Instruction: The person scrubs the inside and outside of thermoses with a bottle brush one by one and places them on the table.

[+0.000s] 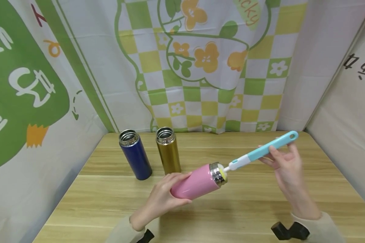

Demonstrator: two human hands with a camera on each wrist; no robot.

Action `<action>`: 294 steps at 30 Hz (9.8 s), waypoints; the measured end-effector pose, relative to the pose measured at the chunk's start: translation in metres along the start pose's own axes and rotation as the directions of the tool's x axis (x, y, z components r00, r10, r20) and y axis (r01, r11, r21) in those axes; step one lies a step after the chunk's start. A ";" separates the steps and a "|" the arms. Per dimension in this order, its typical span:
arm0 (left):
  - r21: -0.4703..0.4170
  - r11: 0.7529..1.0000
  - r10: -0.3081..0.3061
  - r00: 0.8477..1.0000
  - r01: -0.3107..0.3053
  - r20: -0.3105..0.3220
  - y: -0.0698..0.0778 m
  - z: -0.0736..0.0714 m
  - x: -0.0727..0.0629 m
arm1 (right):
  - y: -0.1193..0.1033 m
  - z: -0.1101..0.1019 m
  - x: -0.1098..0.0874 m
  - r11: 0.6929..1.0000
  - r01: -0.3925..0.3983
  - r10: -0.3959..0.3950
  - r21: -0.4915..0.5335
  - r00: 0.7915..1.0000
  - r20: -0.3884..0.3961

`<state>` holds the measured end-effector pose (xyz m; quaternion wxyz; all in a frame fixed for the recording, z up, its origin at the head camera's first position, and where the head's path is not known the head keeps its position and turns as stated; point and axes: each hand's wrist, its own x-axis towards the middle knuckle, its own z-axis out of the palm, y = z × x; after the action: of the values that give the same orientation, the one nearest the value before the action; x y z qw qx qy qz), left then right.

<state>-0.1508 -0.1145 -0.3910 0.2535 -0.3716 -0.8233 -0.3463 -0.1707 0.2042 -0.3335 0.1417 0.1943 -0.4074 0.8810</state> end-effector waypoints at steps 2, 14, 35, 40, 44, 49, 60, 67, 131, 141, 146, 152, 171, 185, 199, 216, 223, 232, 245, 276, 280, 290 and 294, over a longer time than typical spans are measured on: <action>-0.015 1.000 -0.006 1.000 0.007 0.007 0.003 0.001 0.003 | 0.007 0.005 -0.003 0.999 -0.019 0.020 -0.037 0.999 0.033; -0.042 0.999 0.002 1.000 -0.003 -0.018 0.010 0.009 0.014 | 0.033 0.026 -0.019 0.982 -0.083 0.089 -0.169 0.995 0.032; -0.049 0.998 -0.045 0.999 0.044 -0.009 0.005 0.003 0.006 | 0.057 -0.038 -0.003 1.000 0.006 -0.008 0.018 0.993 0.120; -0.057 0.997 -0.058 0.998 0.058 -0.008 0.004 0.001 0.003 | 0.023 0.004 -0.007 1.000 0.014 -0.016 0.023 0.996 0.085; -0.052 0.997 -0.052 0.999 0.051 -0.012 0.002 0.000 0.001 | 0.012 0.011 -0.008 0.998 0.002 -0.005 0.063 0.999 0.054; -0.038 0.997 -0.069 0.998 0.070 0.015 0.004 -0.004 -0.001 | 0.007 0.004 -0.006 0.996 0.008 -0.012 0.092 0.999 0.046; -0.013 0.997 -0.073 0.996 0.074 0.057 0.007 -0.010 -0.007 | -0.007 -0.001 -0.003 0.995 0.012 -0.014 0.096 1.000 0.023; 0.003 0.999 -0.048 0.998 0.048 0.041 0.004 -0.011 -0.013 | -0.014 -0.004 -0.001 0.995 0.026 -0.028 0.100 0.999 0.021; 0.000 0.995 -0.103 0.995 0.103 -0.016 0.016 -0.004 0.001 | 0.012 0.024 -0.018 0.998 -0.005 0.004 -0.069 1.000 -0.013; 0.037 0.995 -0.092 0.996 0.092 0.002 0.012 -0.009 -0.003 | -0.003 0.010 -0.011 0.999 0.038 -0.039 0.013 0.998 0.041; 0.038 0.995 -0.094 0.995 0.093 0.027 0.012 -0.010 -0.004 | -0.011 0.008 -0.009 0.999 0.044 -0.045 0.018 0.998 0.045; 0.038 0.995 -0.094 0.995 0.093 0.036 0.012 -0.012 -0.005 | -0.016 0.003 -0.007 0.998 0.038 -0.040 0.048 0.999 0.036; 0.052 0.998 -0.031 0.999 0.030 0.018 0.007 -0.010 0.000 | -0.015 0.000 -0.003 1.000 0.028 -0.028 0.012 0.999 0.033; 0.041 0.999 -0.028 1.000 0.029 -0.009 0.002 -0.006 0.008 | 0.010 0.013 -0.002 0.991 -0.025 0.030 -0.131 0.999 0.031; 0.015 1.000 -0.028 1.000 0.028 0.003 0.004 0.003 0.021 | 0.068 -0.034 0.000 0.978 0.009 0.018 -0.209 0.992 0.125; 0.015 0.996 -0.086 0.996 0.086 0.011 -0.004 -0.003 0.014 | 0.006 0.012 0.005 0.998 0.042 -0.042 -0.038 0.999 0.001; 0.024 0.997 -0.070 0.997 0.070 0.022 -0.005 -0.005 0.011 | -0.002 0.012 0.009 0.996 0.068 -0.067 -0.054 0.998 0.018; 0.036 0.996 -0.087 0.996 0.086 0.036 -0.007 -0.009 0.004 | -0.009 0.005 0.011 0.997 0.069 -0.069 -0.046 0.998 0.008; 0.057 0.997 -0.056 0.997 0.053 0.052 -0.016 -0.010 0.003 | -0.013 -0.003 0.011 0.997 0.048 -0.051 -0.062 0.998 -0.042; 0.049 0.998 -0.052 0.997 0.049 0.064 -0.022 -0.013 0.000 | -0.021 -0.015 0.015 0.999 0.029 -0.031 -0.016 0.992 -0.120; 0.048 0.997 -0.055 0.996 0.052 0.072 -0.023 -0.013 0.000 | -0.022 -0.016 0.014 1.000 0.024 -0.026 -0.017 0.992 -0.122; 0.031 0.998 -0.063 0.995 0.061 0.082 -0.025 -0.014 -0.002 | -0.024 -0.020 0.015 0.999 0.041 -0.041 0.005 0.994 -0.104; 0.037 0.998 -0.062 0.995 0.059 0.078 -0.026 -0.015 -0.003 | -0.025 -0.023 0.016 0.999 0.048 -0.048 0.003 0.994 -0.095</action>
<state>-0.1671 -0.1396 -0.3935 0.2165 -0.3554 -0.8495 -0.3244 -0.1796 0.2391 -0.3235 0.1816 0.1624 -0.3932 0.8866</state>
